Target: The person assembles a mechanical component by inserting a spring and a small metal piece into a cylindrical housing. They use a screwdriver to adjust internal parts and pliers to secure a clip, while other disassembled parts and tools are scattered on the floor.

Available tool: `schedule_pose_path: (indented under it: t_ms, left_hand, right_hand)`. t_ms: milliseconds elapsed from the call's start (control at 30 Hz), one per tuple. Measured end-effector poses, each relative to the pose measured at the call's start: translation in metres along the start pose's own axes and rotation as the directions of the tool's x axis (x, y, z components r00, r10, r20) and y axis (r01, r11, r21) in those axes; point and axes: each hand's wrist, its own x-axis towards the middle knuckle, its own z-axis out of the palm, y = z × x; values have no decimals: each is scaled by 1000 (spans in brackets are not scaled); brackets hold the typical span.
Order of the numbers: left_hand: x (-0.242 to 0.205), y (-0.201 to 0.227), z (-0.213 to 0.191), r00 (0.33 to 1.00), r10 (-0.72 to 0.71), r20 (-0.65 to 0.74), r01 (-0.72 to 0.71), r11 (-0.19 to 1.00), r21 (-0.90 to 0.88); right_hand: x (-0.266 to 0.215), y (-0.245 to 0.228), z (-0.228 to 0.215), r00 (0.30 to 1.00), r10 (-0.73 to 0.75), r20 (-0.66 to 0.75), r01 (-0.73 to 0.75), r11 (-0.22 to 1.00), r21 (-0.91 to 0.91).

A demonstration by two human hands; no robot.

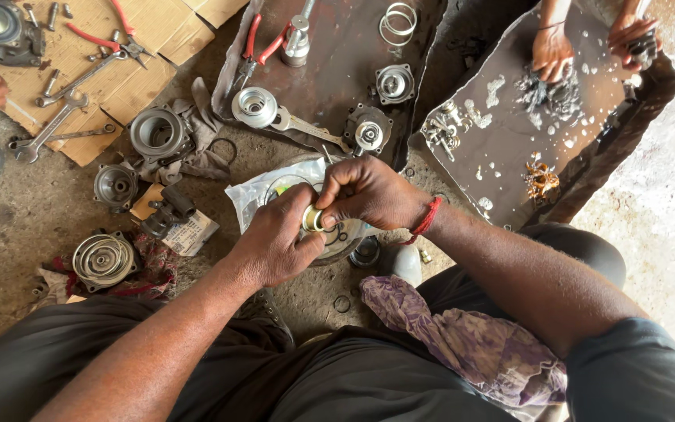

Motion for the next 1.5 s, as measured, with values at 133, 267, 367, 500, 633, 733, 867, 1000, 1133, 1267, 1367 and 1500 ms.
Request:
schedule_pose_path:
  t_ms: [133, 267, 367, 500, 633, 733, 867, 1000, 1133, 1267, 1367, 1500]
  left_hand:
    - [1, -3, 1, 1000, -2, -11, 2, 999, -37]
    - [4, -3, -1, 998, -60, -2, 60, 991, -120]
    - [5, -1, 3, 999, -28, -37, 25, 995, -95]
    - [6, -1, 6, 999, -18, -38, 15, 998, -66]
    - [3, -1, 0, 996, 19, -86, -47, 937, -346]
    - [2, -1, -3, 993, 12, -114, -62, 894, -444]
    - [3, 0, -6, 921, 244, -305, -323, 914, -246]
    - [4, -1, -12, 868, 329, -372, -398, 909, -124]
    - [5, -4, -13, 884, 283, -372, -366, 914, -175]
    - [5, -9, -10, 936, 55, -347, -224, 855, -467]
    - [9, -15, -12, 945, -67, -320, -174, 725, -666]
    - [7, -28, -14, 943, -196, -269, -94, 619, -779]
  right_hand:
    - [-1, -3, 4, 1000, -6, -29, 8, 997, 73]
    - [-6, -18, 18, 990, -67, -123, 63, 997, -35]
    - [-15, -25, 34, 958, -127, -258, 93, 986, -139]
    - [-19, -27, 40, 900, -314, -301, 73, 790, -608]
    - [-17, -29, 40, 933, -193, -302, 187, 981, -50]
    - [-24, -32, 39, 893, -340, -295, 295, 937, -187]
    - [-33, -41, 39, 805, -581, -120, 472, 750, -464]
    - [-41, -45, 41, 818, -564, -111, 461, 760, -459]
    - [-29, -33, 13, 905, -401, -145, 265, 794, -547]
    - [-13, 8, -24, 990, -69, -126, -92, 368, -925]
    - [-2, 44, -25, 961, 242, -134, -196, 256, -947]
    - [-1, 75, -12, 968, 207, -142, -189, 230, -955]
